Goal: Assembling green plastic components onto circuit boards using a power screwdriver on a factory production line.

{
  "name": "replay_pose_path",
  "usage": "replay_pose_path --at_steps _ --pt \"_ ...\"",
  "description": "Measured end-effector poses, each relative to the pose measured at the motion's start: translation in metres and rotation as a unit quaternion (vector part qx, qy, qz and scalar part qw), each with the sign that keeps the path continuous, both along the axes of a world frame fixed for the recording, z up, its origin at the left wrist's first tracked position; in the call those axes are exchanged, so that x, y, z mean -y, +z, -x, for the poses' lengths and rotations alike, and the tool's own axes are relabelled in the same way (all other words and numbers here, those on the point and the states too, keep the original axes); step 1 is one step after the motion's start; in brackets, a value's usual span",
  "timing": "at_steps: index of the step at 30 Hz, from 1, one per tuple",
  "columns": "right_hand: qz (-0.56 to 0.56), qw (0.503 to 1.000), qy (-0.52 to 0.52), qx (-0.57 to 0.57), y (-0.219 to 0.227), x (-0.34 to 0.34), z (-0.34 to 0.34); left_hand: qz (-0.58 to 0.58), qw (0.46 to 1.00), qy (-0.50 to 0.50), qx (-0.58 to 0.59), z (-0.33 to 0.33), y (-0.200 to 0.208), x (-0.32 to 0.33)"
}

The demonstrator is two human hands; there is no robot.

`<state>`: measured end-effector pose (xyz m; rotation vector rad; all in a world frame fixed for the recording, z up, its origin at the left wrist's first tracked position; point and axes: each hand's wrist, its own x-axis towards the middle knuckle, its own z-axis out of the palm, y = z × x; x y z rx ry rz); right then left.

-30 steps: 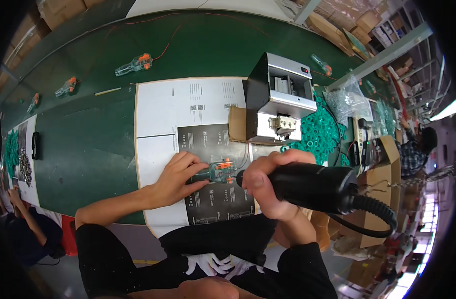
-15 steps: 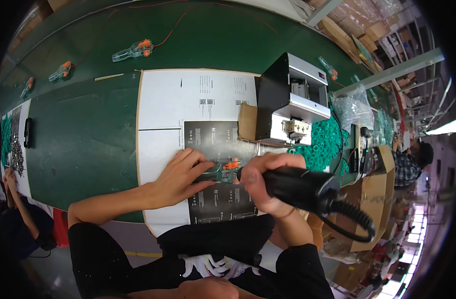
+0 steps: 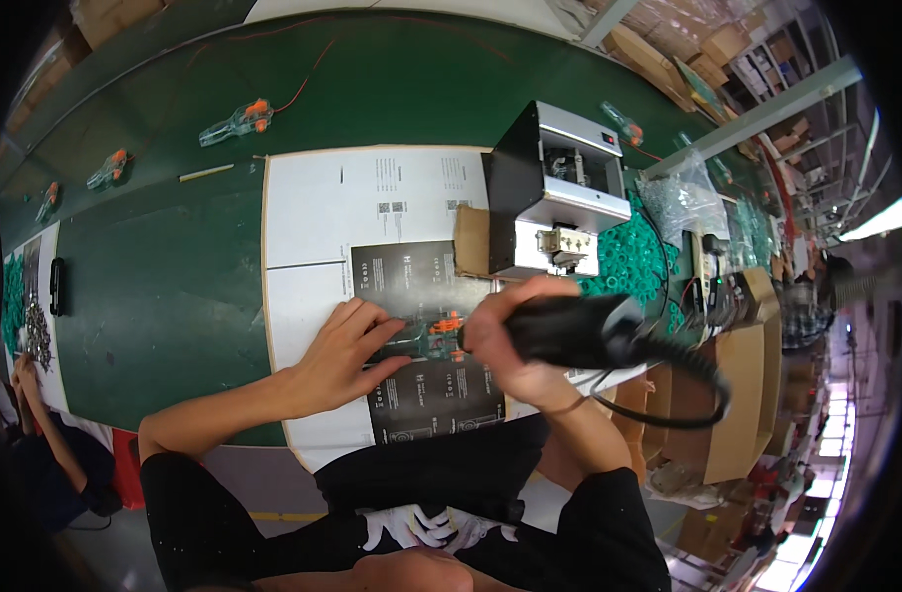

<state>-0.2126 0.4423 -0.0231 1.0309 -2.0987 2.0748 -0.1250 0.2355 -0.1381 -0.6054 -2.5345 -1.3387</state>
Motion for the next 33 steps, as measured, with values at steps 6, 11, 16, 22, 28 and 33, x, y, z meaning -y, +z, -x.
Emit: replay_pose_path --at_steps 6,11,16,22,28,33 --pt "0.093 0.962 -0.241 -0.093 0.066 -0.032 0.052 0.053 0.998 -0.009 0.011 0.000 0.013 0.002" --pt "0.097 0.958 -0.255 -0.090 0.055 -0.032 0.074 0.050 0.999 -0.010 0.002 0.001 0.008 0.000" --pt "0.063 0.971 -0.225 -0.051 0.058 -0.030 0.073 -0.013 0.999 -0.022 -0.023 0.004 -0.004 -0.002" --pt "0.084 0.993 -0.086 0.010 0.043 -0.004 0.003 0.004 0.999 -0.041 0.002 0.002 -0.004 0.003" --pt "0.039 0.996 0.084 0.019 0.017 0.009 -0.013 0.001 0.999 -0.043 -0.010 0.003 -0.005 0.003" --pt "-0.004 0.997 0.068 0.022 0.002 0.020 -0.016 0.011 0.999 -0.040 -0.011 0.002 -0.006 0.003"
